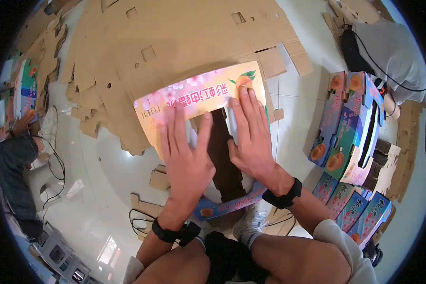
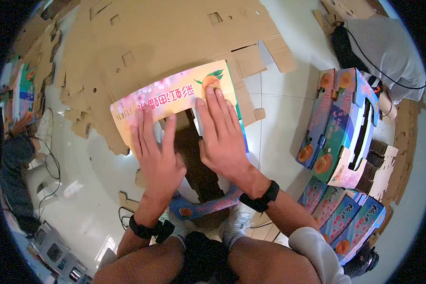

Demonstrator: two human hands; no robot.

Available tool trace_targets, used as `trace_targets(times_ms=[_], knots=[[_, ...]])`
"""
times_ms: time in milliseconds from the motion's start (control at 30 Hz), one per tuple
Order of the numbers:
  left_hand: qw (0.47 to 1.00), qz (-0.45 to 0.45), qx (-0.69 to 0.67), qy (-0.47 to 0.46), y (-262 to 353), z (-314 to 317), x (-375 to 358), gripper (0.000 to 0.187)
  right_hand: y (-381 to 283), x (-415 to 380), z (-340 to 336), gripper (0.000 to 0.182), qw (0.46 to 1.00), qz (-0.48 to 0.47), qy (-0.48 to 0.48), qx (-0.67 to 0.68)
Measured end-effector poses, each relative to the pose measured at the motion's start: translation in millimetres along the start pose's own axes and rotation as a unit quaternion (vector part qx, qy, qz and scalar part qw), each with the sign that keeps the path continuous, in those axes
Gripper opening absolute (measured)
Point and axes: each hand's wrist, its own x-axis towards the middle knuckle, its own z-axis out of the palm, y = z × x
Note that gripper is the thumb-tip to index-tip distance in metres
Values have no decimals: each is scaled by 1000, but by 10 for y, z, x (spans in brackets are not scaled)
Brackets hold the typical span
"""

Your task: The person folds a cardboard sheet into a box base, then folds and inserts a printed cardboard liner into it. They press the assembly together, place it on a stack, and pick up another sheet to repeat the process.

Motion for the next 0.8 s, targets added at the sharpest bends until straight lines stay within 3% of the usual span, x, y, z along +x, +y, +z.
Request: trace_targets(times_ms=[167, 267, 467, 567, 667, 700, 767, 800], knots=[[996, -30, -2, -85, -87, -36, 106, 91, 58, 44, 154, 89, 999, -2, 4, -36], [996, -24, 27, -87, -64, -3, 121, 91, 36, 59, 158, 86, 999, -6, -2, -51], [997, 44, -53, -47, -144, -78, 28, 76, 62, 67, 2, 74, 999, -26, 10, -22], [983, 134, -123, 27, -379, -146, -109, 56, 96, -23, -181, 67, 998, -67, 2, -2], [964, -91, -168, 185, -464, -109, -369, 46, 95, -349, -258, 56, 994, -75, -61, 40], [938, -177, -223, 197, -516, -61, -435, 43, 36, -478, -248, 51, 991, -74, -92, 61], [853, -342, -330, 216, -617, 56, -559, 39, -251, -522, -326, 53, 964, 33, -197, 177], [830, -376, -388, 136, -669, 61, -624, 42, -389, -522, -330, 54, 937, 86, -248, 231]])
